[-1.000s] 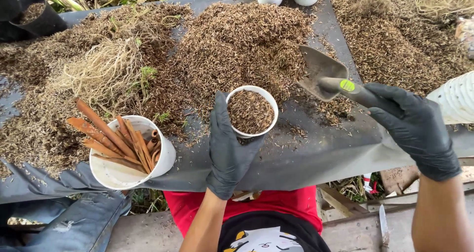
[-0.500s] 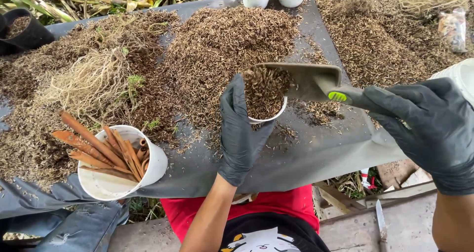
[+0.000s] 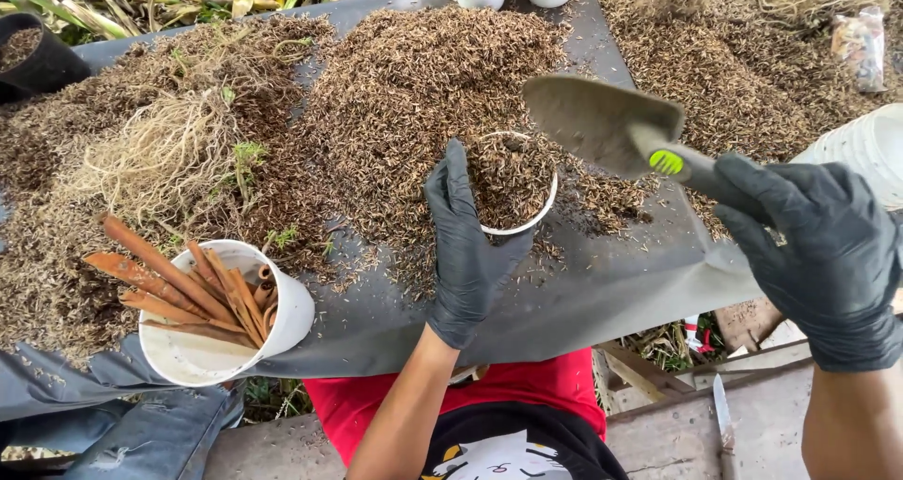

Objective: Filling a small plastic cup with soil using a hand trowel and planting a wooden cutting.

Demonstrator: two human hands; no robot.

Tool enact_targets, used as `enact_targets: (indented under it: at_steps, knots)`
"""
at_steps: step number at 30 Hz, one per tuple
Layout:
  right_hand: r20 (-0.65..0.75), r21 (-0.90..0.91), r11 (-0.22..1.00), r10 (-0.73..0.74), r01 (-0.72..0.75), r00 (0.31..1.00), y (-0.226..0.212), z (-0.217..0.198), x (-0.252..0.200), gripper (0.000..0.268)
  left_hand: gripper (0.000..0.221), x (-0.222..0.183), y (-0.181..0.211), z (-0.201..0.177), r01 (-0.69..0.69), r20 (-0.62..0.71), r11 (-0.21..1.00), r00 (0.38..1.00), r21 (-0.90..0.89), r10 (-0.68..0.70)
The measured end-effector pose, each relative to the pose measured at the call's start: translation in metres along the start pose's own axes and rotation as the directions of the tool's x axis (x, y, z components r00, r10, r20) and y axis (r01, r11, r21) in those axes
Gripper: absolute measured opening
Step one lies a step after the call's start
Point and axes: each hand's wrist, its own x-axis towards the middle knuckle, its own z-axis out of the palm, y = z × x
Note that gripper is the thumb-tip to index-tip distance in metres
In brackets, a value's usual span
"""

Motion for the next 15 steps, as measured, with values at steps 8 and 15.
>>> enact_targets:
  at_steps: [8,15]
  knots:
    - [0.017,-0.008,1.0,0.002,-0.002,1.0,0.008,0.03,-0.018,0.045,0.133,-0.002,0.011,-0.002,-0.01,0.02,1.0,1.0,0.022,0.009]
    - [-0.014,0.113,0.992,0.061,-0.059,0.998,0.002,0.027,-0.019,0.042,0.109,0.002,0.022,-0.005,0.013,0.048,1.0,0.999,0.027,-0.014]
